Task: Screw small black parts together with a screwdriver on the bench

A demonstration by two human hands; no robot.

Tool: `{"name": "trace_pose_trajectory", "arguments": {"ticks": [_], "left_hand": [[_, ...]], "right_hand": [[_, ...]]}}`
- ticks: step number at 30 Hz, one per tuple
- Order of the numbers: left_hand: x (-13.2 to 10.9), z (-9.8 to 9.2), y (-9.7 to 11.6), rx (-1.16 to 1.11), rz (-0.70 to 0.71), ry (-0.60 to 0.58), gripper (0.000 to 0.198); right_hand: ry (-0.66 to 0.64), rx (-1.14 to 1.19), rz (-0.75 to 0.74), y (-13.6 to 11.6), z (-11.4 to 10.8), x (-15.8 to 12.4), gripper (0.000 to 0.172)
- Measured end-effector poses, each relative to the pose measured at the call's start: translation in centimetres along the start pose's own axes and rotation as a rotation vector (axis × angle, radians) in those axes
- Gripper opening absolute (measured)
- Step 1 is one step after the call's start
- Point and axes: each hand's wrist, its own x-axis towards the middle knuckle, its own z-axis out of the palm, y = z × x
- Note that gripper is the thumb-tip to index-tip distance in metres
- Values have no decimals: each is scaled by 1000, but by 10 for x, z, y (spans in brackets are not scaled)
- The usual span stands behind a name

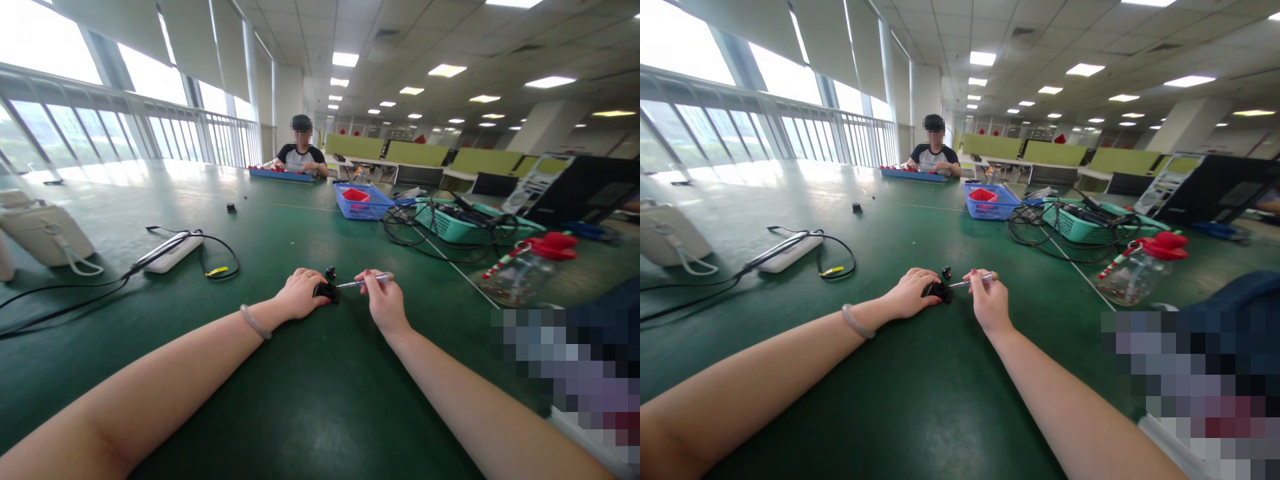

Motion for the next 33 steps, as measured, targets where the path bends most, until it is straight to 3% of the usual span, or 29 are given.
{"name": "trace_pose_trajectory", "arguments": {"ticks": [4, 11, 17, 25, 29, 33], "left_hand": [[0, 1, -1, -6, -2, 3, 43], [1, 1, -2, 3, 6, 13, 47], [0, 1, -2, 10, 4, 15, 46], [0, 4, -4, 6, -1, 42, 43], [0, 3, -3, 2, -4, 31, 42], [0, 2, -3, 4, 9, 27, 43]], "right_hand": [[16, 65, -14, -3, -2, -2, 38], [-123, -98, -59, -2, -1, -1, 32], [-134, -308, -277, -14, -1, -6, 23], [-325, -526, -564, -31, 3, -17, 8], [-308, -436, -548, -31, 3, -18, 11], [-352, -404, -434, -26, 5, -15, 13]]}}
